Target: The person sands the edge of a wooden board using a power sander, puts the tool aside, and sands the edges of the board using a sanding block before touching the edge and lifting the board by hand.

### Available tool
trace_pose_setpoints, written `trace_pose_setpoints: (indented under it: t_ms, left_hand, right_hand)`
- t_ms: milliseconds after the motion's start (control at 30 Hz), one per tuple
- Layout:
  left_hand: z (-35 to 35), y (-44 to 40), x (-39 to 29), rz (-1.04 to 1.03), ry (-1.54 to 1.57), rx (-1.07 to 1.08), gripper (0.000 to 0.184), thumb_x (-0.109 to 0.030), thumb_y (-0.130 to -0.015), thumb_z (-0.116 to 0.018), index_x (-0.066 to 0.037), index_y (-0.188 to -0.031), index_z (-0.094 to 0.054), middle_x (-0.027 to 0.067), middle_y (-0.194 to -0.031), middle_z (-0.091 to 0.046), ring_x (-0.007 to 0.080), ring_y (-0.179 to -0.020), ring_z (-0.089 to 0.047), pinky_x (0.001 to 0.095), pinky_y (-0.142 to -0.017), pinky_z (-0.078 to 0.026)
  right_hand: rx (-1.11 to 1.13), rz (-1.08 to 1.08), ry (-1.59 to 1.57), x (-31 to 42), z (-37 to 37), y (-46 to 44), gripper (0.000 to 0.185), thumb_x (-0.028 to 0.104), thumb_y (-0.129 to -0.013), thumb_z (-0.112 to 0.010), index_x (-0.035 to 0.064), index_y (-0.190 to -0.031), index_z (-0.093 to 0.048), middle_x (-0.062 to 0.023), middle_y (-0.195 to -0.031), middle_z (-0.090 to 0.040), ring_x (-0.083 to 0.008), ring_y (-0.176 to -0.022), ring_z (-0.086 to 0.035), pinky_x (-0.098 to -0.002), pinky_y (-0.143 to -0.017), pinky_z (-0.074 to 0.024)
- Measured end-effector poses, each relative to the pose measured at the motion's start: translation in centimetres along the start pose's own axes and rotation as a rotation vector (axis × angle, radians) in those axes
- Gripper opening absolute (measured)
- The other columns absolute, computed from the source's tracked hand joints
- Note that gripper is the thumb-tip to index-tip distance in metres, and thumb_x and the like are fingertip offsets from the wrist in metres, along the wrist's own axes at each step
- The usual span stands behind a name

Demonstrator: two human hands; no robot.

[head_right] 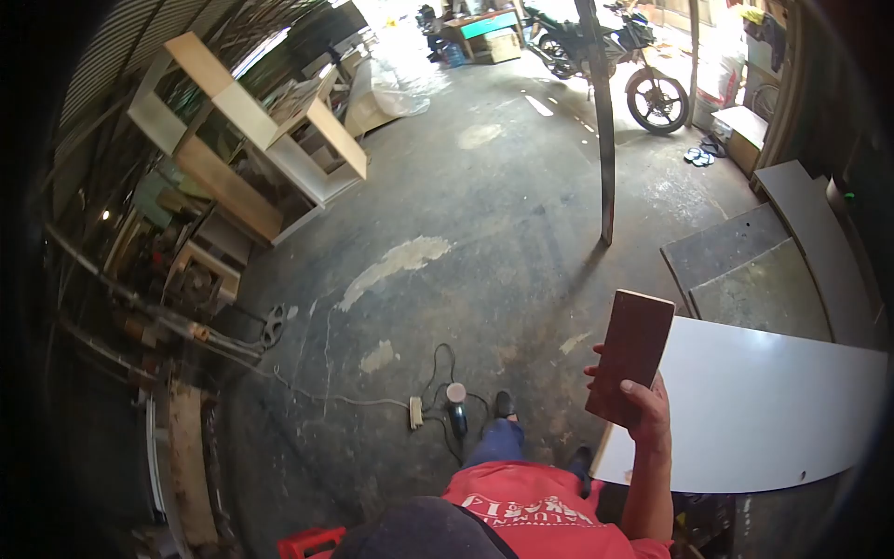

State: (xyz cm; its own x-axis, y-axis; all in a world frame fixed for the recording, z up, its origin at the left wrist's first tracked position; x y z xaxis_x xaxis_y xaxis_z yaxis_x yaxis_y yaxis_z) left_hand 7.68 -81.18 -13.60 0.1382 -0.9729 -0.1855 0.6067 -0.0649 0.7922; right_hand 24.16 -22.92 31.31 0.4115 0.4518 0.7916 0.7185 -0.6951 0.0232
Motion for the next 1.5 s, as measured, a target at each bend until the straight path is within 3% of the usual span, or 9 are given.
trace_pose_setpoints:
  t_ms: [233, 300, 367, 400, 600, 733, 933, 1300, 1500]
  left_hand:
    - [22.4, -20.1, -10.7, -0.033, -0.237, -0.212, 0.032, -0.033, -0.093, -0.059, -0.009, -0.109, -0.072, 0.0167, -0.108, -0.074, 0.0353, -0.096, -0.072, 0.0462, -0.080, -0.057]
    - [29.1, -25.6, -22.9, -0.522, -0.763, -0.530, 0.027, -0.023, -0.095, -0.059, -0.003, -0.104, -0.074, 0.0198, -0.099, -0.074, 0.0299, -0.087, -0.073, 0.0458, -0.077, -0.058]
    - [35.1, -29.6, -34.2, -0.463, 0.163, -0.366, 0.029, -0.027, -0.096, -0.061, -0.003, -0.110, -0.070, 0.0102, -0.086, -0.070, 0.0186, -0.079, -0.067, 0.0371, -0.067, -0.052]
    - [36.7, -27.6, -41.6, -0.631, 0.200, -0.360, 0.037, -0.033, -0.093, -0.061, -0.003, -0.115, -0.069, 0.0214, -0.107, -0.072, 0.0346, -0.095, -0.070, 0.0451, -0.083, -0.053]
    - [39.9, 4.8, -77.5, -1.436, 0.621, 0.118, 0.042, -0.016, -0.097, -0.069, 0.002, -0.134, -0.061, 0.0097, -0.125, -0.069, 0.0163, -0.116, -0.064, 0.0314, -0.104, -0.048]
    - [47.3, 28.6, -84.0, -2.225, 0.666, 0.074, 0.059, -0.021, -0.094, -0.070, 0.007, -0.142, -0.051, 0.0198, -0.138, -0.061, 0.0271, -0.133, -0.056, 0.0438, -0.118, -0.037]
    - [50.9, 42.3, -86.1, -3.300, 0.459, -0.002, 0.067, -0.026, -0.093, -0.069, 0.010, -0.144, -0.047, 0.0216, -0.142, -0.058, 0.0306, -0.135, -0.054, 0.0447, -0.118, -0.037]
    - [41.7, 45.2, -97.2, -3.583, 0.631, 0.840, 0.066, -0.027, -0.093, -0.069, 0.007, -0.145, -0.047, 0.0208, -0.143, -0.057, 0.0303, -0.136, -0.053, 0.0442, -0.117, -0.036]
    - [35.6, 46.4, -106.1, -3.437, 0.852, 1.570, 0.066, -0.028, -0.093, -0.069, 0.005, -0.145, -0.047, 0.0204, -0.144, -0.057, 0.0302, -0.136, -0.052, 0.0439, -0.117, -0.036]
  right_hand:
    - [-0.479, 0.032, 0.021, -7.2, 0.4, -4.7, 0.056, 0.023, -0.088, -0.061, -0.0009, -0.138, -0.051, -0.0170, -0.127, -0.063, -0.0297, -0.101, -0.070, -0.0406, -0.080, -0.0608]
    - [-0.595, 0.029, -0.030, -8.4, 0.2, -5.8, 0.053, 0.025, -0.090, -0.060, 0.0000, -0.137, -0.052, -0.0165, -0.124, -0.065, -0.0299, -0.100, -0.071, -0.0407, -0.077, -0.0609]
    - [-0.653, -0.045, -0.117, -9.7, 0.6, -6.7, 0.052, 0.027, -0.092, -0.059, 0.0003, -0.137, -0.052, -0.0159, -0.121, -0.066, -0.0298, -0.098, -0.071, -0.0404, -0.076, -0.0609]
    - [-0.669, -0.038, -0.113, -9.8, 0.7, -7.3, 0.052, 0.027, -0.092, -0.059, 0.0003, -0.137, -0.052, -0.0159, -0.121, -0.066, -0.0298, -0.098, -0.071, -0.0404, -0.076, -0.0609]
    - [-0.851, 0.137, 0.069, -7.7, 4.0, -10.1, 0.052, 0.027, -0.093, -0.060, 0.0024, -0.139, -0.054, -0.0146, -0.118, -0.069, -0.0278, -0.095, -0.072, -0.0399, -0.074, -0.0615]
    - [-0.900, 0.178, 0.032, -5.4, 7.8, -11.8, 0.057, 0.029, -0.093, -0.064, -0.0004, -0.140, -0.050, -0.0154, -0.118, -0.067, -0.0275, -0.097, -0.070, -0.0400, -0.087, -0.0566]
    - [-0.991, 0.313, 0.331, 3.1, 7.5, -14.8, 0.055, 0.025, -0.096, -0.063, -0.0030, -0.141, -0.050, -0.0162, -0.128, -0.066, -0.0263, -0.105, -0.069, -0.0383, -0.094, -0.0532]
    - [-1.396, 0.487, 0.295, 0.7, 7.4, -12.1, 0.052, 0.027, -0.097, -0.063, -0.0035, -0.137, -0.052, -0.0154, -0.124, -0.064, -0.0252, -0.105, -0.066, -0.0393, -0.094, -0.0522]
    - [-1.798, 0.609, 0.021, -6.1, 6.2, -11.7, 0.060, 0.048, -0.103, -0.053, -0.0001, -0.139, -0.053, -0.0155, -0.121, -0.066, -0.0250, -0.099, -0.068, -0.0393, -0.090, -0.0541]
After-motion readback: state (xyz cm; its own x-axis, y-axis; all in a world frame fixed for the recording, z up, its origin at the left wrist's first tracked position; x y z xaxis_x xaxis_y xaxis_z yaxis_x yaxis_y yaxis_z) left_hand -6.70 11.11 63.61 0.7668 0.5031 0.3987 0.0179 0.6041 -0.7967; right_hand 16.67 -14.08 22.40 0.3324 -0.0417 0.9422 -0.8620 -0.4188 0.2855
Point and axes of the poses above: each hand's wrist, its own y-axis away from the middle knuckle, its own z-axis out of the back of the hand, x = y × z, the point moved 6 cm from there along -y, towards the middle knuckle
